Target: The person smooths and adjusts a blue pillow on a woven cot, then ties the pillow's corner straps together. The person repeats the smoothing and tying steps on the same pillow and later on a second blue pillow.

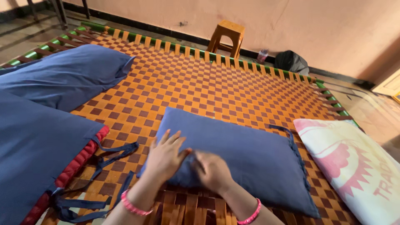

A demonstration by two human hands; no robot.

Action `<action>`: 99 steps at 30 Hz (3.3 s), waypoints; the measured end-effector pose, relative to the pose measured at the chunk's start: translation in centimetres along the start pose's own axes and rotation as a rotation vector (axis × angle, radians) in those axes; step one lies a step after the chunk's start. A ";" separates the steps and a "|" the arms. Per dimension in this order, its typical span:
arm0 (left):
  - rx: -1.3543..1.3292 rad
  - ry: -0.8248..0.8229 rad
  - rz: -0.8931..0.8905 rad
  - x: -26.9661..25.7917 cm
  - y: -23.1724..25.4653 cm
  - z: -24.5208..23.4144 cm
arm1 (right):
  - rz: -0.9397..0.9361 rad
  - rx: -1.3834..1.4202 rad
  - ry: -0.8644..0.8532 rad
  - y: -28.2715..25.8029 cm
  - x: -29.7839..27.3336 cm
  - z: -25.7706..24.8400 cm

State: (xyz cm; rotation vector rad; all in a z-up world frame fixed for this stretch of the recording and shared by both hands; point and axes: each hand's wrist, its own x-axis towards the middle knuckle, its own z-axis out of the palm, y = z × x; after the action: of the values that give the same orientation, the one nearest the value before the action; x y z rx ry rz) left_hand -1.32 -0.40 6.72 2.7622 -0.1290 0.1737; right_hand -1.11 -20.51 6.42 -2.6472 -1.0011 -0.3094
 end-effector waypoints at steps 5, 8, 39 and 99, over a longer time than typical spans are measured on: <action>0.142 0.086 0.032 0.7 1.8 4.5 | 0.055 -0.177 0.036 1.7 -1.1 2.7; 0.150 -0.059 -0.111 0.1 1.8 3.9 | 0.192 -0.240 -0.111 3.5 -2.4 2.4; 0.288 -0.153 -0.199 0.4 1.9 3.9 | 0.294 -0.116 -0.292 10.8 2.4 1.9; 0.054 -0.225 -0.351 13.5 2.4 1.9 | 0.631 -0.339 0.032 25.6 -12.4 -1.4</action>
State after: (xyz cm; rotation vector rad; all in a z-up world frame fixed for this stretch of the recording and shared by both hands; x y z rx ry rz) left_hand 11.99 -4.20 7.67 2.7944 0.3064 -0.2286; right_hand 6.82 -46.89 -0.98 -3.0687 -0.0663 -0.3943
